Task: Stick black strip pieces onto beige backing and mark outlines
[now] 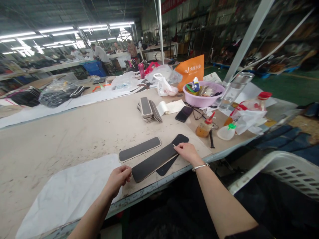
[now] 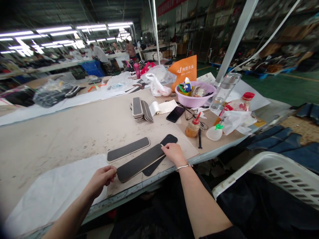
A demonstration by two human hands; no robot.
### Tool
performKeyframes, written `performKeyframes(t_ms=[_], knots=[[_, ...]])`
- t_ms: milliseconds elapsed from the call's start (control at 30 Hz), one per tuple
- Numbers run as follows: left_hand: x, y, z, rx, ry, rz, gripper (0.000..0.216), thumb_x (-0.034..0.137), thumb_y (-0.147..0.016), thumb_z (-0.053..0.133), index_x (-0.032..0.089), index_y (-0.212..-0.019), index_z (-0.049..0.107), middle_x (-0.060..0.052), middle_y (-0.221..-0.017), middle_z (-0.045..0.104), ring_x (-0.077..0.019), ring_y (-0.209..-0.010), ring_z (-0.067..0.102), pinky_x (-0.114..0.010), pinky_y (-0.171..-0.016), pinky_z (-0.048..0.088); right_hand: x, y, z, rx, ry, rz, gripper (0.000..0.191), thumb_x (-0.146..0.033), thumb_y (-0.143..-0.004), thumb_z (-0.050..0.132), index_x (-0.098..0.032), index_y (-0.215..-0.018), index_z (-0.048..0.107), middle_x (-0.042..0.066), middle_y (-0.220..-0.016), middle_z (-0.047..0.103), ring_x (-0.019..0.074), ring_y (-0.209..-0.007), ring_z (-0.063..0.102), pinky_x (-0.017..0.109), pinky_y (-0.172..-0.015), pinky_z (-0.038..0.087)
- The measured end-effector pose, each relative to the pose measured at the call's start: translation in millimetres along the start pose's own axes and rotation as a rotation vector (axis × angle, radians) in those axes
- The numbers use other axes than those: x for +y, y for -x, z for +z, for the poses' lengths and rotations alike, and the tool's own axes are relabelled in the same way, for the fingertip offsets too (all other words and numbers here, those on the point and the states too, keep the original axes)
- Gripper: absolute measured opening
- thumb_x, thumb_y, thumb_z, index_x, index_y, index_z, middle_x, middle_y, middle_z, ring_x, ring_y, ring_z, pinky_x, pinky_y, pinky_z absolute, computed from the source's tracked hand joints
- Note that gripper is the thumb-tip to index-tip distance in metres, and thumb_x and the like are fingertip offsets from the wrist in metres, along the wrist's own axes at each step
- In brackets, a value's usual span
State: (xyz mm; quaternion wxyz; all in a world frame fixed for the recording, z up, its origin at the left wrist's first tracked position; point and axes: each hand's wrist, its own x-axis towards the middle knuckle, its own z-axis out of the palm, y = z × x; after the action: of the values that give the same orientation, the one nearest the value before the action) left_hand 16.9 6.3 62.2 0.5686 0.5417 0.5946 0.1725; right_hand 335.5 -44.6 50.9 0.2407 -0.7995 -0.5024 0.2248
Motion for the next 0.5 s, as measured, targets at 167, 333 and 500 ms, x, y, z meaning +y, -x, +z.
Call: performKeyframes(t_ms=[167, 333, 500], knots=[[-3.1, -11.7, 4.3, -0.028, -0.05, -0.046, 0.017, 0.033, -0.067, 0.051, 0.016, -0.063, 0.05, 0.003, -0.051, 0.052, -0.0073, -0.041, 0.044, -0.017, -0.036, 0.023, 4.2, -7.2, 6.8, -0.033, 0.119, 0.046, 0.026, -0.038, -0.075, 0.052, -0.021, -0.061, 0.064, 0.003, -0.066, 0.064, 0.016, -0.066, 0.056, 0.024, -0.059, 0.034], [-11.0, -16.6, 6.3, -0.034, -0.131, -0.069, 0.019, 0.034, -0.068, 0.049, 0.015, -0.064, 0.051, 0.002, -0.053, 0.057, -0.0078, -0.04, 0.048, -0.017, -0.036, 0.027, 3.2, -10.4, 9.5, -0.038, 0.172, 0.072, 0.026, -0.04, -0.075, 0.052, -0.022, -0.061, 0.065, 0.002, -0.065, 0.064, 0.0163, -0.067, 0.057, 0.024, -0.059, 0.034], [-16.3, -20.1, 7.3, -0.025, -0.159, -0.065, 0.017, 0.032, -0.071, 0.047, 0.016, -0.067, 0.05, 0.002, -0.054, 0.058, -0.0083, -0.042, 0.052, -0.016, -0.035, 0.03, 0.6, -9.8, 9.3, -0.044, 0.165, 0.091, 0.024, -0.04, -0.073, 0.053, -0.023, -0.061, 0.066, 0.001, -0.065, 0.064, 0.0163, -0.066, 0.057, 0.024, -0.058, 0.035]])
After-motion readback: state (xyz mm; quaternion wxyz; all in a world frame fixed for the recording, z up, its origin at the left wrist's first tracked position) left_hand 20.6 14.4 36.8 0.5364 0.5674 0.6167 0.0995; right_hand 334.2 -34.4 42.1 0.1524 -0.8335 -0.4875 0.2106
